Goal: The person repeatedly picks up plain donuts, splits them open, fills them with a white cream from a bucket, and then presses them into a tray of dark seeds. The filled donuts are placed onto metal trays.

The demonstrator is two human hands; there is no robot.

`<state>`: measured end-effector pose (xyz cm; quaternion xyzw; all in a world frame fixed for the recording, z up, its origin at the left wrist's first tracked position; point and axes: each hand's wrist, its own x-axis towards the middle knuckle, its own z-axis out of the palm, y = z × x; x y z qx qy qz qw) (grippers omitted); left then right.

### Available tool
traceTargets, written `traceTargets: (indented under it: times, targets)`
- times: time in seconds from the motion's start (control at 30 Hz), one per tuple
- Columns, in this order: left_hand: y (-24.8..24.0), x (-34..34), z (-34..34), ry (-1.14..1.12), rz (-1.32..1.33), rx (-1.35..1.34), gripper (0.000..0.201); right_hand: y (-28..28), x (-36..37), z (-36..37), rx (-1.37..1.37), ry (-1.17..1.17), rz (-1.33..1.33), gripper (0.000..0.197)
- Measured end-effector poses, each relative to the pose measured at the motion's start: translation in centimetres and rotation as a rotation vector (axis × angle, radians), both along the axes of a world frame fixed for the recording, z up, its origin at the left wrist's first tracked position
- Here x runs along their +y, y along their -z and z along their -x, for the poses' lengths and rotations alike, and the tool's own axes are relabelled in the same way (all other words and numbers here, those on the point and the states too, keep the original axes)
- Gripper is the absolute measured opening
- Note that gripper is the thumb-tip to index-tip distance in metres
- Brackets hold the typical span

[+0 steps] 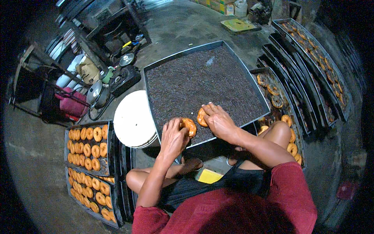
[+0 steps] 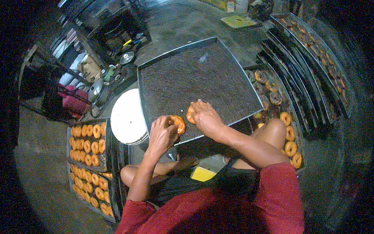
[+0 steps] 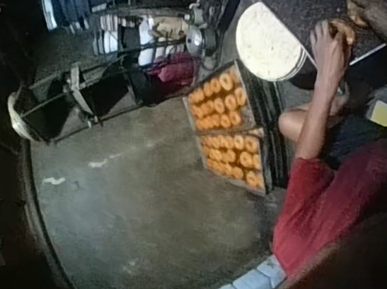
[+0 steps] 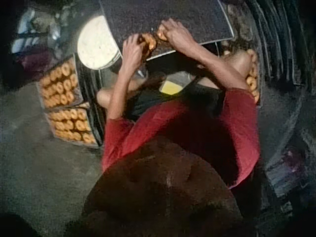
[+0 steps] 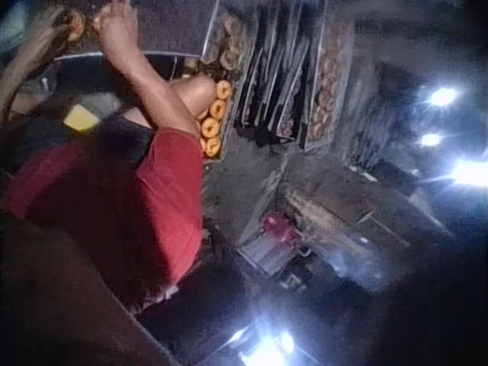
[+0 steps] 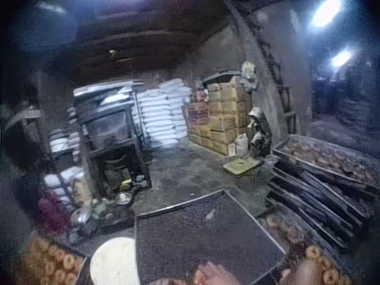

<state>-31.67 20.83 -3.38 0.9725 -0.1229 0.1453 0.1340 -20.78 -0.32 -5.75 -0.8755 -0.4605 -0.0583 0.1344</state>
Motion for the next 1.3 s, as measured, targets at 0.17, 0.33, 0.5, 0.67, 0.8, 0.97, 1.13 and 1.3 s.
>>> traceTargets:
  times: [0.17, 0.33, 0.5, 0.67, 0.8, 0.97, 1.13, 1.3]
  targets:
    - [0.1, -0.1, -0.2, 0.027, 0.088, 0.186, 0.028, -1.7, 0.3, -0.5, 0.093, -0.015, -0.050, 0.020]
    - [-0.1, -0.3, -0.3, -0.017, -0.099, 0.191, 0.026, -5.8, -4.2, -6.2, 0.474, 0.048, -0.269, 0.018]
    - [0.2, -1.0, -0.5, -0.037, -0.075, 0.077, 0.027, -8.2, -18.2, -10.8, 0.544, 0.031, -0.894, 0.016]
    - [0.0, -1.0, -1.4, -0.013, -0.028, 0.134, 0.022, 1.5, -30.6, -11.3, 0.660, 0.592, -0.938, 0.022]
    - [-1.2, -0.5, -2.7, -0.346, 0.578, 0.282, 0.020, 13.8, -32.4, -9.9, 1.314, 1.050, -1.131, 0.028]
    - [-2.2, -2.2, -7.3, -0.357, 1.540, 0.401, 0.033, 23.0, -27.9, -10.5, 1.340, 1.078, -1.038, 0.033]
    - [-2.4, -7.4, -12.6, -0.264, 1.664, 0.573, 0.040, 25.4, -25.9, -11.4, 0.620, 1.286, -0.647, 0.040]
    - [-1.5, -13.7, -17.9, -0.128, 1.727, 0.695, 0.036, 25.0, -26.7, -10.7, 0.519, 1.243, -0.627, 0.039]
